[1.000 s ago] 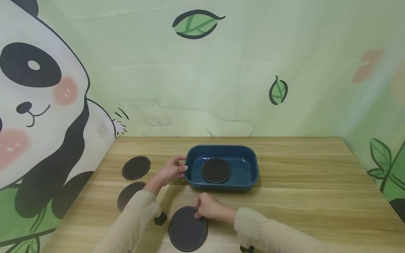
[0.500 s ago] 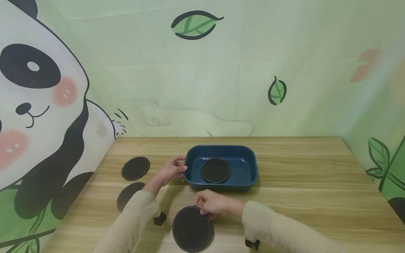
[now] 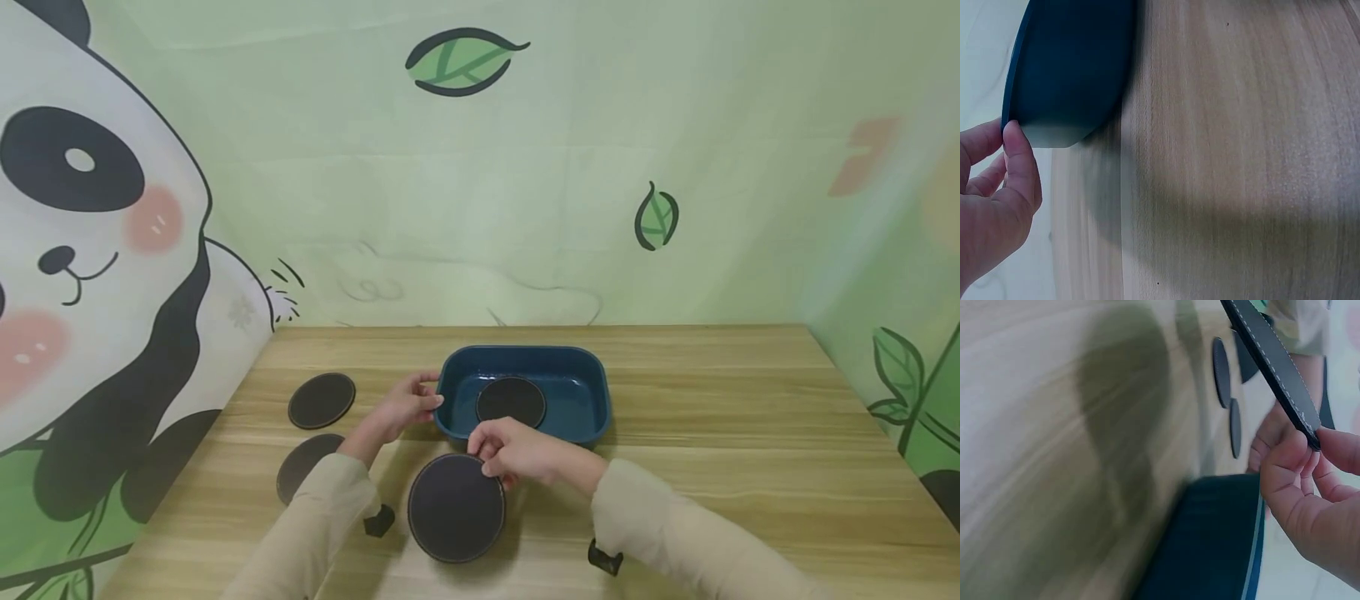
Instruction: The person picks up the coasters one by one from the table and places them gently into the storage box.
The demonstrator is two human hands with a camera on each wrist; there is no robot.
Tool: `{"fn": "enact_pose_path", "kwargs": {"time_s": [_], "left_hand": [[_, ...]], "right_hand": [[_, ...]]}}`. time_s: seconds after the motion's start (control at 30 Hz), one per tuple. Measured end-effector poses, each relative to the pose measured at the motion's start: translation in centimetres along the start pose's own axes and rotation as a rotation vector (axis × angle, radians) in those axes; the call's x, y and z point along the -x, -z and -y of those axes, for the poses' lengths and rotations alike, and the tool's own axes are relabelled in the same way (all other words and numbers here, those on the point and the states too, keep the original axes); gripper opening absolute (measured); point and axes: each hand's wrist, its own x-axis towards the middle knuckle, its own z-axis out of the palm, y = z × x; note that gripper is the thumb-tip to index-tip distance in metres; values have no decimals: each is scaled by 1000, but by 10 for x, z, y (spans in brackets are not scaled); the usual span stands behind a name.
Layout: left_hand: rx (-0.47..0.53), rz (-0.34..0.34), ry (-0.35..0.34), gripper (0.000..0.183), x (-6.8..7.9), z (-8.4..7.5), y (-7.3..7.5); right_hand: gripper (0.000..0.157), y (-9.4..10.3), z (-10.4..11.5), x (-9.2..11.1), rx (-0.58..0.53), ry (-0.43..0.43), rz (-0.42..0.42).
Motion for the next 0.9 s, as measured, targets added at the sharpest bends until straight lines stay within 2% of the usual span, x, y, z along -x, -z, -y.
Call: {"fn": "enact_pose_path", "kwargs": {"time_s": [0.4, 0.83, 0.9], "left_hand": [[-3, 25, -4, 44, -2, 3, 2], [35, 40, -10, 43, -2, 3, 2], [26, 50, -13, 43, 2, -1, 2]], "right_hand": [[18, 26, 10, -2, -119, 15, -101], [22, 53, 11, -7, -269, -19, -288], [22, 56, 9, -9, -283, -28, -322]]}}
